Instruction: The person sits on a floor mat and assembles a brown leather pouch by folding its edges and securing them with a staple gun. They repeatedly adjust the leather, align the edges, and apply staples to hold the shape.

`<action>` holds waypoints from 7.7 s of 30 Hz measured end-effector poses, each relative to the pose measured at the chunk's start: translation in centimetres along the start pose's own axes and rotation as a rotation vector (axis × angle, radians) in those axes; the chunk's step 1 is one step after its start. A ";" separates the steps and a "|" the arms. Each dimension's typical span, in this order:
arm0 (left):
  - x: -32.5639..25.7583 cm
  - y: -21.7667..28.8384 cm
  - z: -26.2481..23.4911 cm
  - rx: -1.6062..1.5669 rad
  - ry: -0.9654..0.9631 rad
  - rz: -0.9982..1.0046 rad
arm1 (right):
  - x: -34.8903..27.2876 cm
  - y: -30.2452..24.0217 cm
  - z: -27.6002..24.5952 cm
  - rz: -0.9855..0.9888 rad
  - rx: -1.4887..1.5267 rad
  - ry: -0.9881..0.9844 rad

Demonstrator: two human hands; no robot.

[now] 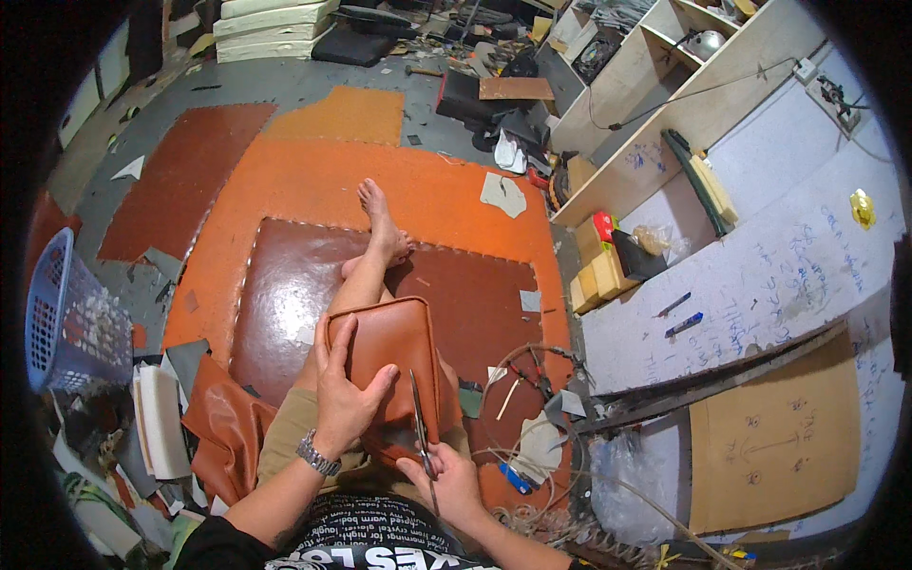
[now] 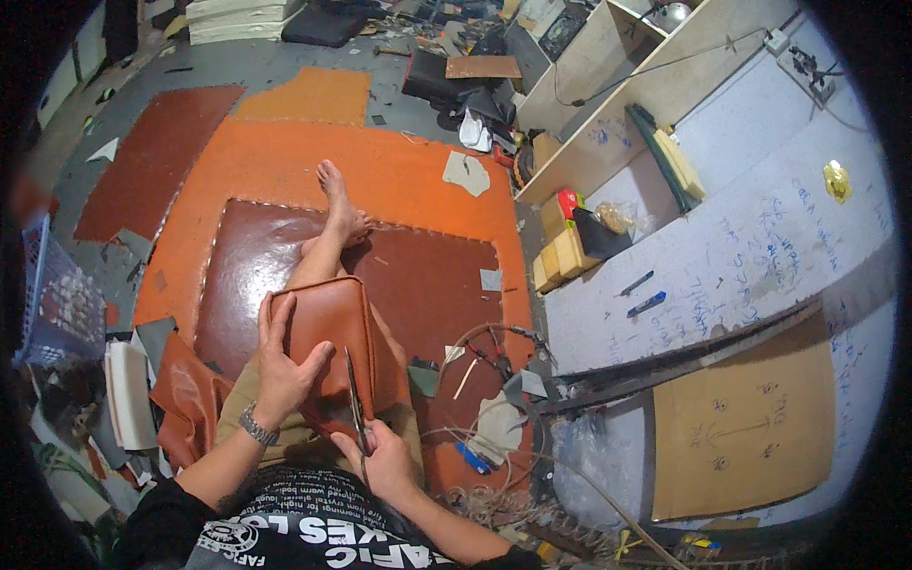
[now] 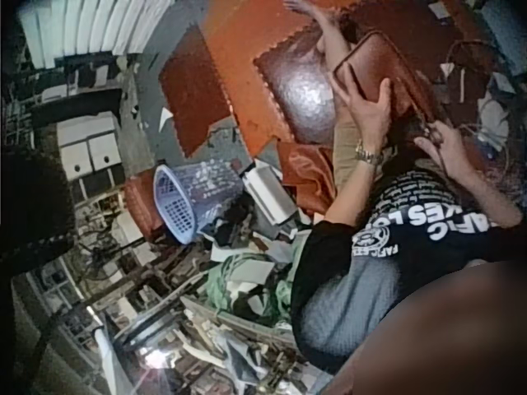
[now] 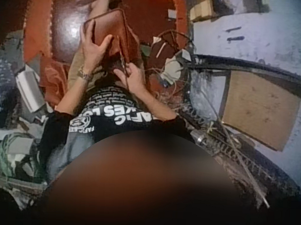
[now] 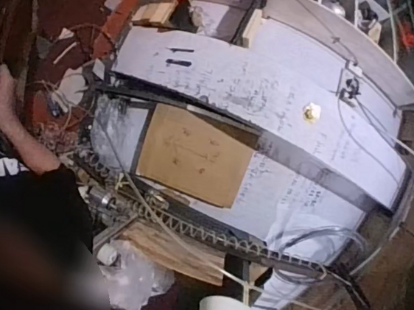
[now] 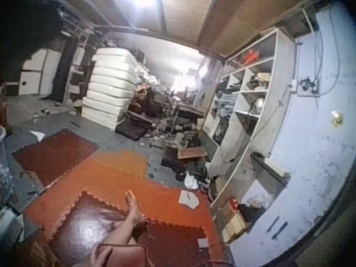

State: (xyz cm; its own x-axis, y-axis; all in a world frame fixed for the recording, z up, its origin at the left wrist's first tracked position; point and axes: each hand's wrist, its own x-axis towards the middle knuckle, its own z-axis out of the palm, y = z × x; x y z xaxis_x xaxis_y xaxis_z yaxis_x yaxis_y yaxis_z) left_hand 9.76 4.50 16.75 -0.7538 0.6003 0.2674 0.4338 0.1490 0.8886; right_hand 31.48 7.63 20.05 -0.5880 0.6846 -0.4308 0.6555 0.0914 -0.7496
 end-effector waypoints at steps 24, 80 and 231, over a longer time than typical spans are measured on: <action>-0.5 -0.3 0.3 -0.012 -0.041 -0.010 | 1.0 -1.7 -1.1 -0.014 -0.031 -0.037; 4.6 -4.0 -3.3 -0.209 -0.344 -0.142 | 8.8 -5.6 -10.2 -0.196 -0.386 -0.403; -4.4 0.6 -5.8 0.134 -0.192 0.444 | -0.2 -4.3 2.8 0.117 0.563 -0.151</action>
State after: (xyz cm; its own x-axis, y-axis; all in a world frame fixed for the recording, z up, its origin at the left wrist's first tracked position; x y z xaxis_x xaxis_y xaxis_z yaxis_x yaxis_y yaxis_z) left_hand 10.47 -2.56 18.27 -0.3832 0.7606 0.5241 0.7613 -0.0612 0.6455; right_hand 27.41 5.12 21.98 -0.6146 0.5529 -0.5626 0.3925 -0.4043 -0.8261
